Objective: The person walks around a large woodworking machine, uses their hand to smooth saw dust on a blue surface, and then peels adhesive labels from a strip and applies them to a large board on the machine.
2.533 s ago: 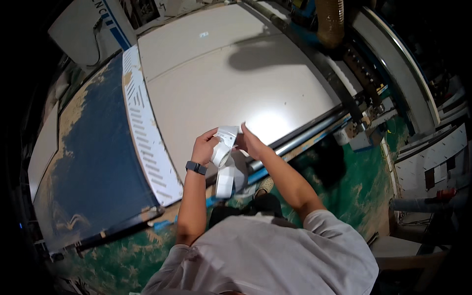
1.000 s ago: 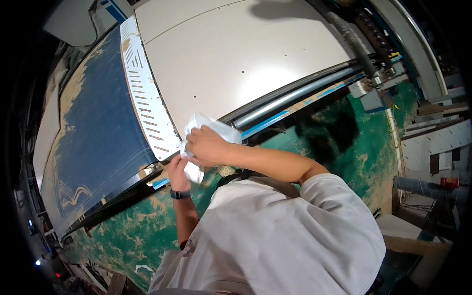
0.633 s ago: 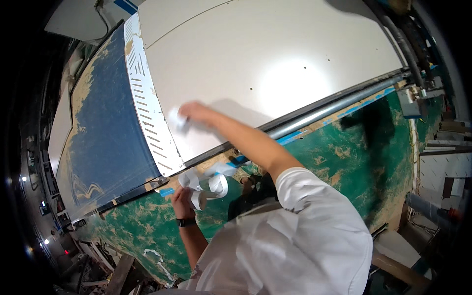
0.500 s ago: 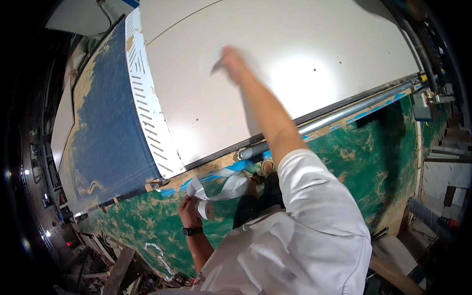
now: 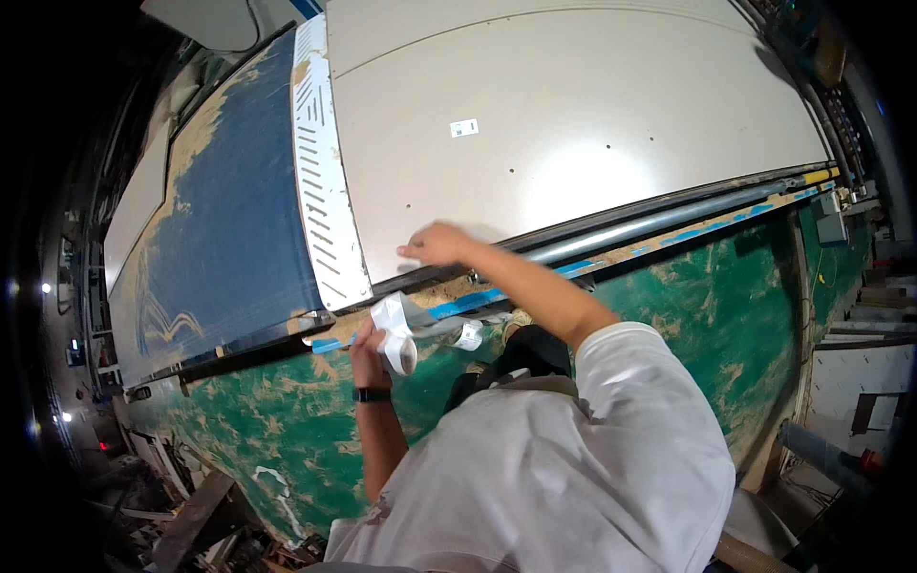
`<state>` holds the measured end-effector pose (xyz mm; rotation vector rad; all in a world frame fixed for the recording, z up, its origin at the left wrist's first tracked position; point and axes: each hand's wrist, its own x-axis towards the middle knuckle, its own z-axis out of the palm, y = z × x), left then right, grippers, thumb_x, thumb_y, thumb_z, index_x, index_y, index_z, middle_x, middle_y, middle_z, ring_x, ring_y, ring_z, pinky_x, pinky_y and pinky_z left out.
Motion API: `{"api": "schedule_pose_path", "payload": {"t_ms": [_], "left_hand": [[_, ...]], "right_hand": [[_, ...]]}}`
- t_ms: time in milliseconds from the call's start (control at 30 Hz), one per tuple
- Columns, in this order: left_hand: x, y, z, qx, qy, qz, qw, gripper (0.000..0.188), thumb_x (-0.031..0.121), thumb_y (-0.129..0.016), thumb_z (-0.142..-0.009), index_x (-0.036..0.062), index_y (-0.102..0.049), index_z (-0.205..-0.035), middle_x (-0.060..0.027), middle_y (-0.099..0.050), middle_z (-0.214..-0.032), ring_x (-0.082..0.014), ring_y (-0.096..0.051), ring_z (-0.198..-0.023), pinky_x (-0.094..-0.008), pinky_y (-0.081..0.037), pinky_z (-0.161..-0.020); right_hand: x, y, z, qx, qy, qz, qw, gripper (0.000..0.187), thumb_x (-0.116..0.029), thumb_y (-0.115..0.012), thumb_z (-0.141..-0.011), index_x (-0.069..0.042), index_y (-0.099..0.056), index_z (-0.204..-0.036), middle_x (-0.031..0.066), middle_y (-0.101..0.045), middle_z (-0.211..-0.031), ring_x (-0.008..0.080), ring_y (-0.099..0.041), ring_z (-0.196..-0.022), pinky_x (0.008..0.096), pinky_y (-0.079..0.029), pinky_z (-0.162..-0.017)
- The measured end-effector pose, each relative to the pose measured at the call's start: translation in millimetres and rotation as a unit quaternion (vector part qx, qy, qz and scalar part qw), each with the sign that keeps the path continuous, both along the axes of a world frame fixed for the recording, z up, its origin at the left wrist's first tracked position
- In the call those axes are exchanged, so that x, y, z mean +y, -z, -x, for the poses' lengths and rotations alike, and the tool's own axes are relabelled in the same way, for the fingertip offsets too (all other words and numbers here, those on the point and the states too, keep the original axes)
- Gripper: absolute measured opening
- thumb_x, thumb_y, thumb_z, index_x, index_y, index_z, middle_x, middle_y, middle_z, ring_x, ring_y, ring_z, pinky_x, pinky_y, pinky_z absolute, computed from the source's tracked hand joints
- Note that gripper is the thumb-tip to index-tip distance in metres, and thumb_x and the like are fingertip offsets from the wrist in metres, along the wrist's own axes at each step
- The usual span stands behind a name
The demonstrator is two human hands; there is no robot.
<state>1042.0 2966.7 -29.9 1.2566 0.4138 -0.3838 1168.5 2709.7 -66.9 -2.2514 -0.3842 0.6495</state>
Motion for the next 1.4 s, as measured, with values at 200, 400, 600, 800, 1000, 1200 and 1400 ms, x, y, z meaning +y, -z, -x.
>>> {"api": "schedule_pose_path", "payload": {"t_ms": [200, 400, 600, 800, 1000, 1200, 1400], "left_hand": [[18.4, -23.0, 33.2, -0.044, 0.046, -0.006, 0.998, 0.047, 0.0, -0.055, -0.088, -0.0077, -0.051, -0.134, -0.0116, -0.062, -0.122, -0.0186, -0.062, -0.103, -0.0285, -0.049, -0.087], [56.2, -29.3, 92.8, -0.049, 0.138, 0.005, 0.989, 0.042, -0.002, -0.054, -0.086, -0.0048, -0.059, -0.128, -0.0051, -0.068, -0.1, -0.0115, -0.063, -0.087, -0.0248, -0.049, -0.078], [56.2, -9.2, 126.8, -0.042, 0.186, 0.026, 0.981, 0.038, -0.002, -0.055, -0.087, -0.0032, -0.062, -0.124, -0.0058, -0.069, -0.098, -0.0103, -0.063, -0.083, -0.025, -0.049, -0.075], [19.5, -6.3, 137.2, -0.054, 0.259, -0.002, 0.964, 0.04, -0.003, -0.056, -0.087, -0.0033, -0.06, -0.126, -0.0056, -0.069, -0.101, -0.011, -0.063, -0.086, -0.0254, -0.049, -0.077], [-79.7, -37.4, 135.3, -0.146, 0.321, -0.016, 0.936, 0.07, -0.004, -0.062, -0.087, 0.0014, -0.031, -0.15, 0.0028, -0.06, -0.076, -0.0036, -0.05, -0.066, -0.0198, -0.041, -0.061], [-242.9, -65.7, 145.7, -0.189, 0.263, 0.058, 0.944, 0.043, 0.004, -0.064, -0.09, -0.0006, -0.054, -0.131, -0.0021, -0.066, -0.094, -0.0072, -0.057, -0.078, -0.0229, -0.047, -0.071], [-338.0, -57.6, 166.7, -0.141, 0.253, 0.085, 0.953, 0.02, 0.008, -0.066, -0.091, -0.0032, -0.065, -0.107, -0.0057, -0.069, -0.091, -0.0095, -0.062, -0.076, -0.0246, -0.049, -0.068]], "right_hand": [[92.1, 32.9, 131.8, 0.306, 0.201, -0.41, 0.835, 0.076, -0.069, -0.027, -0.097, -0.004, -0.063, -0.113, 0.0079, -0.068, -0.1, 0.0169, -0.06, -0.087, 0.0314, -0.047, -0.075], [88.8, -82.5, 103.2, 0.239, 0.331, -0.629, 0.661, 0.042, -0.034, -0.042, -0.102, 0.001, -0.059, -0.118, 0.0148, -0.07, -0.102, 0.0236, -0.069, -0.094, 0.0375, -0.056, -0.084], [61.2, -152.4, 124.9, 0.081, 0.396, -0.544, 0.736, 0.041, -0.033, -0.045, -0.101, 0.002, -0.06, -0.117, 0.0148, -0.069, -0.104, 0.0231, -0.068, -0.094, 0.0366, -0.056, -0.083], [9.0, -178.8, 170.1, 0.052, 0.404, -0.575, 0.709, 0.041, -0.03, -0.047, -0.1, 0.005, -0.058, -0.119, 0.0179, -0.068, -0.106, 0.0271, -0.067, -0.098, 0.0406, -0.054, -0.086], [-61.4, -180.4, 232.9, 0.044, 0.402, -0.601, 0.689, 0.039, -0.031, -0.045, -0.101, 0.002, -0.062, -0.114, 0.0145, -0.069, -0.105, 0.025, -0.067, -0.098, 0.0408, -0.052, -0.09], [-155.3, -171.6, 283.9, 0.064, 0.433, -0.621, 0.65, 0.037, -0.027, -0.046, -0.101, 0.004, -0.06, -0.115, 0.0164, -0.068, -0.106, 0.0257, -0.067, -0.097, 0.0398, -0.054, -0.088], [-275.6, -135.1, 301.1, 0.049, 0.513, -0.484, 0.707, 0.037, -0.036, -0.058, -0.095, 0.0, -0.065, -0.094, 0.0112, -0.069, -0.088, 0.0206, -0.067, -0.076, 0.0321, -0.053, -0.066]]}}
